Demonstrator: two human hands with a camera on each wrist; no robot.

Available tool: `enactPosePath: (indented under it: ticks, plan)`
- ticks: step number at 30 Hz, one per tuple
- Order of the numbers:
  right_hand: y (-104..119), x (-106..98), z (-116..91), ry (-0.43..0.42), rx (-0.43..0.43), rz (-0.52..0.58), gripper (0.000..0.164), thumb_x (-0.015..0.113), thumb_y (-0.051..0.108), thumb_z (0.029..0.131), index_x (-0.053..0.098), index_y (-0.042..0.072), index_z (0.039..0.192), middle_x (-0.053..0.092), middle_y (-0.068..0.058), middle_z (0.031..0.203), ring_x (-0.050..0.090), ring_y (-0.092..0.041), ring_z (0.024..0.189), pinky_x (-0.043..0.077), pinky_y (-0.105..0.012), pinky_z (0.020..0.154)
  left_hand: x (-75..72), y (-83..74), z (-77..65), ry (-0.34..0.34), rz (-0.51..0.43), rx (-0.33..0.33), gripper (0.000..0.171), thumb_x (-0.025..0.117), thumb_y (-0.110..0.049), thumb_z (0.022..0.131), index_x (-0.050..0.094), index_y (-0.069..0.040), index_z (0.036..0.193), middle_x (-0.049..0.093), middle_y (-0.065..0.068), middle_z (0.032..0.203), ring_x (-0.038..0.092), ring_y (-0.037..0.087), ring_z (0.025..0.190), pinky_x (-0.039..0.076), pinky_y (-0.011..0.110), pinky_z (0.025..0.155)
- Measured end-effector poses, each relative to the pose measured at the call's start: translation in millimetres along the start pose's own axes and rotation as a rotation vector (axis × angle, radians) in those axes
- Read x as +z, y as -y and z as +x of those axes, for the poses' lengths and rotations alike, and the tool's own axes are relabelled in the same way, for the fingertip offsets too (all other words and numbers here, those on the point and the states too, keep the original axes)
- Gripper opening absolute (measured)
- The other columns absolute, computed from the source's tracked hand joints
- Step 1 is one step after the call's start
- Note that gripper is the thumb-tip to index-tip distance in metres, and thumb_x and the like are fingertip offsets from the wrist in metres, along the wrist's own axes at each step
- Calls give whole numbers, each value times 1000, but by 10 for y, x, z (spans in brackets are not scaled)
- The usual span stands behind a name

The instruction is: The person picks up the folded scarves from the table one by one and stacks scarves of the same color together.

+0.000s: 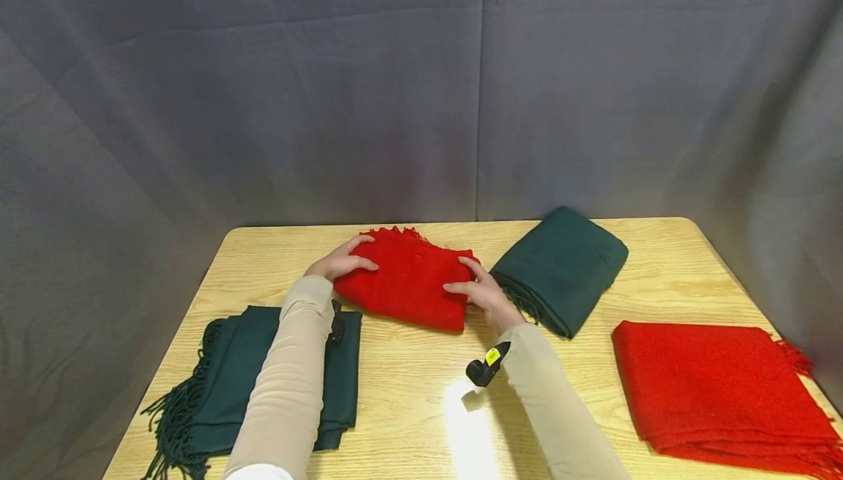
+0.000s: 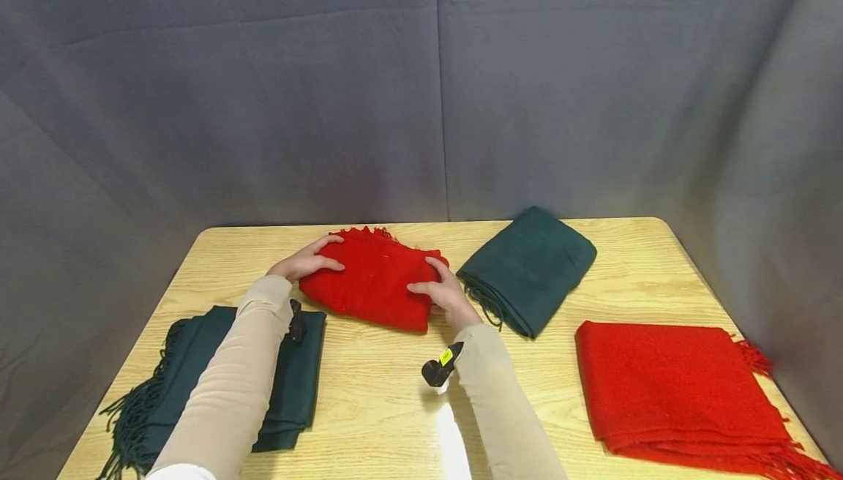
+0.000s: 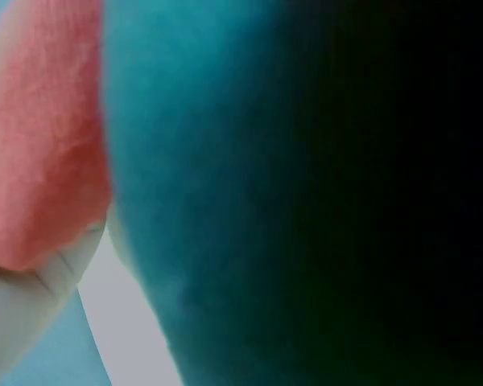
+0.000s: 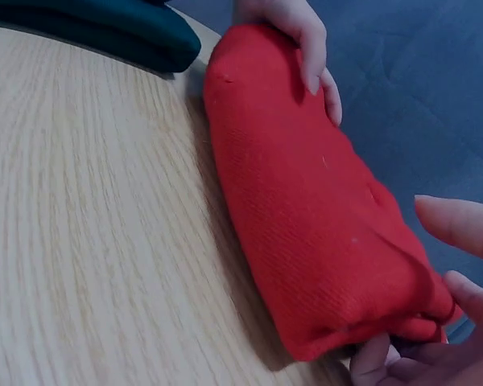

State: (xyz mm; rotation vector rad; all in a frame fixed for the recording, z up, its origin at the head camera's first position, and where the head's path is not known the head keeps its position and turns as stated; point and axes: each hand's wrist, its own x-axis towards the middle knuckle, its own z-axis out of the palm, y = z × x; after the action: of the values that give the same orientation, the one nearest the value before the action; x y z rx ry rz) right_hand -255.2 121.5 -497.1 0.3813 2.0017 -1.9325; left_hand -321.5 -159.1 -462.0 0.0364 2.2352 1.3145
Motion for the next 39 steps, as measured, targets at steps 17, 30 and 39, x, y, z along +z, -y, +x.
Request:
enactPosePath:
  ticks: [17, 30, 39]
  plan:
    - [174, 67, -242, 41, -25, 78, 74, 66, -1, 74, 36, 20, 138, 34, -15, 135, 42, -34, 114, 48, -45, 82, 30, -13, -33, -6, 6, 92, 75, 67, -9, 73, 33, -24, 138, 27, 12, 140, 33, 33, 119, 42, 42, 88]
    - [193, 81, -264, 6, -40, 95, 74, 61, -9, 73, 37, 17, 138, 35, -15, 134, 42, -34, 113, 46, -47, 85, 47, -14, -42, -42, 8, 172, 63, 66, -5, 71, 42, -17, 128, 34, 12, 135, 36, 32, 115, 40, 41, 89]
    - [226, 33, -244, 28, -64, 107, 74, 60, -9, 73, 36, 17, 138, 38, -16, 129, 46, -33, 107, 50, -45, 76, 27, -121, -119, -57, -25, 131, 65, 69, -5, 71, 40, -16, 128, 38, 13, 130, 42, 32, 110, 49, 38, 79]
